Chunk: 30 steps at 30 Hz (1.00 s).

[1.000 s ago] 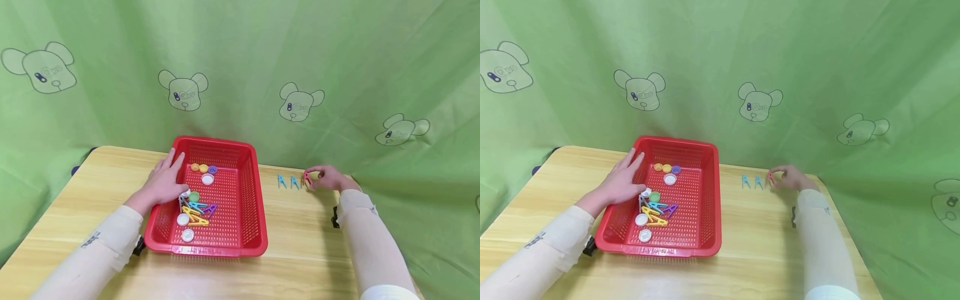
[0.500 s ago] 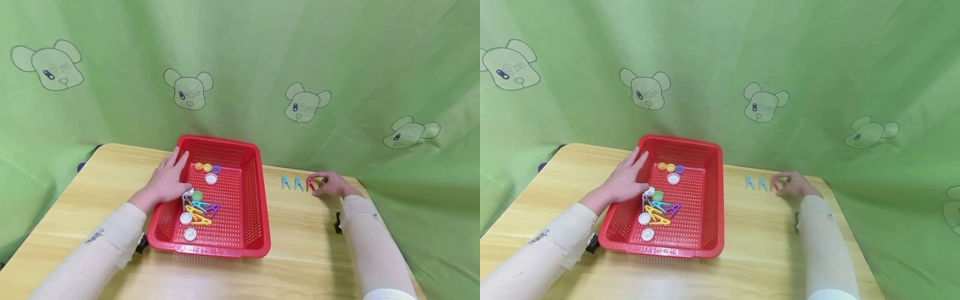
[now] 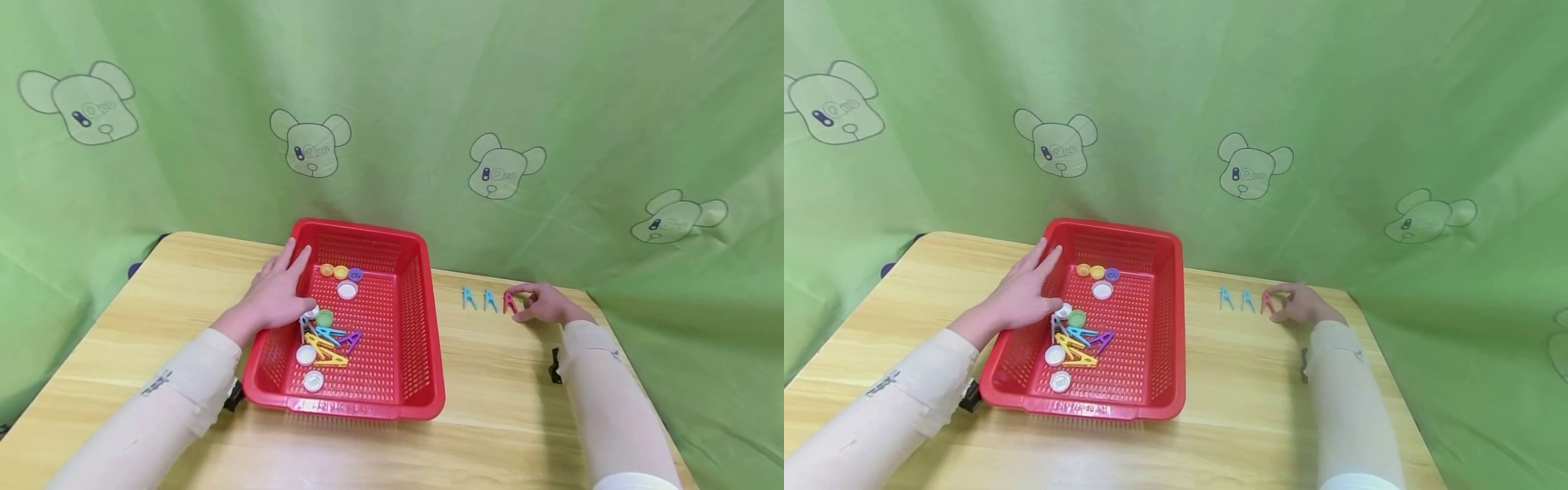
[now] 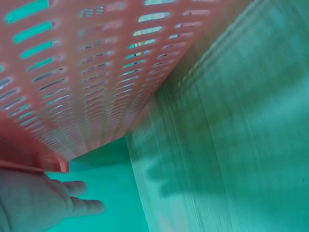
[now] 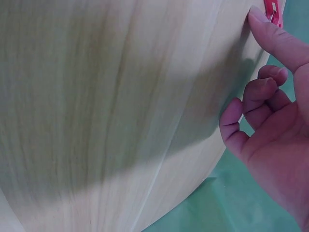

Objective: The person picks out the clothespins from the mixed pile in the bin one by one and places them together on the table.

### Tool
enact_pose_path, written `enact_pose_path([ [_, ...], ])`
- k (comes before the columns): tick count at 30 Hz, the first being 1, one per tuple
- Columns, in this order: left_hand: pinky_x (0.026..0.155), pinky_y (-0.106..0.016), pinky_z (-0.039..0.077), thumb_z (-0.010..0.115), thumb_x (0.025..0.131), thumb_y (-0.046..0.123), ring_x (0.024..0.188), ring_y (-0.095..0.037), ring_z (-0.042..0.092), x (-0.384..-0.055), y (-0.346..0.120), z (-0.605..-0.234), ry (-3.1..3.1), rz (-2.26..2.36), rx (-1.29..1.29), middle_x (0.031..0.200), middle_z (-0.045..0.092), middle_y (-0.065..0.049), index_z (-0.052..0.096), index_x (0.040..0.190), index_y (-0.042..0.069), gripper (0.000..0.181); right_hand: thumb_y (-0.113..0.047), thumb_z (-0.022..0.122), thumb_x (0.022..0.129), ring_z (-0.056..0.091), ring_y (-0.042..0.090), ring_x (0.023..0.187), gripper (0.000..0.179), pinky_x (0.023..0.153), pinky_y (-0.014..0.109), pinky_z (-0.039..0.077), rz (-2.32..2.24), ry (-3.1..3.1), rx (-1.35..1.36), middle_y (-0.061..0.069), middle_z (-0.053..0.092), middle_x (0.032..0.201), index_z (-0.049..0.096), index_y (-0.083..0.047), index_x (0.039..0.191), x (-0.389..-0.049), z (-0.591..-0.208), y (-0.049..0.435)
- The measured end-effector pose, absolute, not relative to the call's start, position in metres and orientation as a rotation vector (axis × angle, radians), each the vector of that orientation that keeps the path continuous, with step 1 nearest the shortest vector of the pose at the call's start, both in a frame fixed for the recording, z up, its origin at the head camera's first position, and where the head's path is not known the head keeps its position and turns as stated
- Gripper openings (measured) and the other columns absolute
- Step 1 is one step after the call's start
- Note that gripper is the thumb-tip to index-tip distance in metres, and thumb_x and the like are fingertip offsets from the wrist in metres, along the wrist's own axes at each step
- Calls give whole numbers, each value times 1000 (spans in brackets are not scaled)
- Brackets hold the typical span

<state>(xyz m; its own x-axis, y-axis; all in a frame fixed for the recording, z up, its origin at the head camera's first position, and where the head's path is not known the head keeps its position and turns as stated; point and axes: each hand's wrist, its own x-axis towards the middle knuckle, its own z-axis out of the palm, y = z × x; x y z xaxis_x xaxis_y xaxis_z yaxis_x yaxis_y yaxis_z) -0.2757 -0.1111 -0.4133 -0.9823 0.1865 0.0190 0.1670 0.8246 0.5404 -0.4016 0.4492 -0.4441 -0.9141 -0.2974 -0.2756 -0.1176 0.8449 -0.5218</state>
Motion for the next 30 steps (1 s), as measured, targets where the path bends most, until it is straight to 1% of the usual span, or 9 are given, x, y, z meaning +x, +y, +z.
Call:
enact_pose_path([
  [4,110,-70,15,71,87,28,145,-51,8,-276,-111,-413,2969,871,298,166,-8,-14,12,162,11,97,-12,84,81,38,20,68,66,60,32,33,-721,2659,-305,6,45,74,55,1,139,-398,-440,449],
  [11,111,-69,14,71,87,29,145,-51,8,-274,-110,-411,2962,870,310,166,-8,-13,11,162,12,97,-15,84,81,40,21,71,68,62,33,35,-688,2661,-302,8,47,80,54,1,140,-392,-435,449],
  [15,111,-69,14,71,87,29,145,-51,8,-274,-111,-411,2963,872,314,166,-8,-14,11,162,11,97,-13,85,79,39,19,66,71,59,31,35,-714,2656,-319,4,44,72,52,3,140,-391,-431,449],
  [18,111,-70,14,71,87,28,145,-51,8,-273,-112,-411,2965,878,313,166,-8,-15,12,161,10,97,-10,85,78,37,17,61,73,55,28,35,-767,2640,-321,0,38,65,51,4,141,-393,-426,447],
  [20,111,-70,15,71,87,27,145,-51,8,-273,-112,-411,2965,880,306,166,-8,-15,12,161,10,97,-7,85,78,35,15,59,73,54,27,35,-799,2630,-317,-2,35,63,51,4,141,-395,-422,444],
  [24,110,-70,16,72,86,27,145,-51,8,-274,-111,-412,2963,884,298,166,-8,-14,12,162,11,97,-3,82,78,34,16,61,71,55,28,36,-808,2640,-323,-3,33,66,51,3,141,-398,-411,438],
  [30,111,-70,14,71,87,26,145,-52,7,-276,-111,-413,2958,891,295,166,-9,-14,11,162,11,97,-3,84,75,38,18,64,69,58,31,39,-774,2700,-397,0,37,69,56,0,138,-401,-391,424],
])
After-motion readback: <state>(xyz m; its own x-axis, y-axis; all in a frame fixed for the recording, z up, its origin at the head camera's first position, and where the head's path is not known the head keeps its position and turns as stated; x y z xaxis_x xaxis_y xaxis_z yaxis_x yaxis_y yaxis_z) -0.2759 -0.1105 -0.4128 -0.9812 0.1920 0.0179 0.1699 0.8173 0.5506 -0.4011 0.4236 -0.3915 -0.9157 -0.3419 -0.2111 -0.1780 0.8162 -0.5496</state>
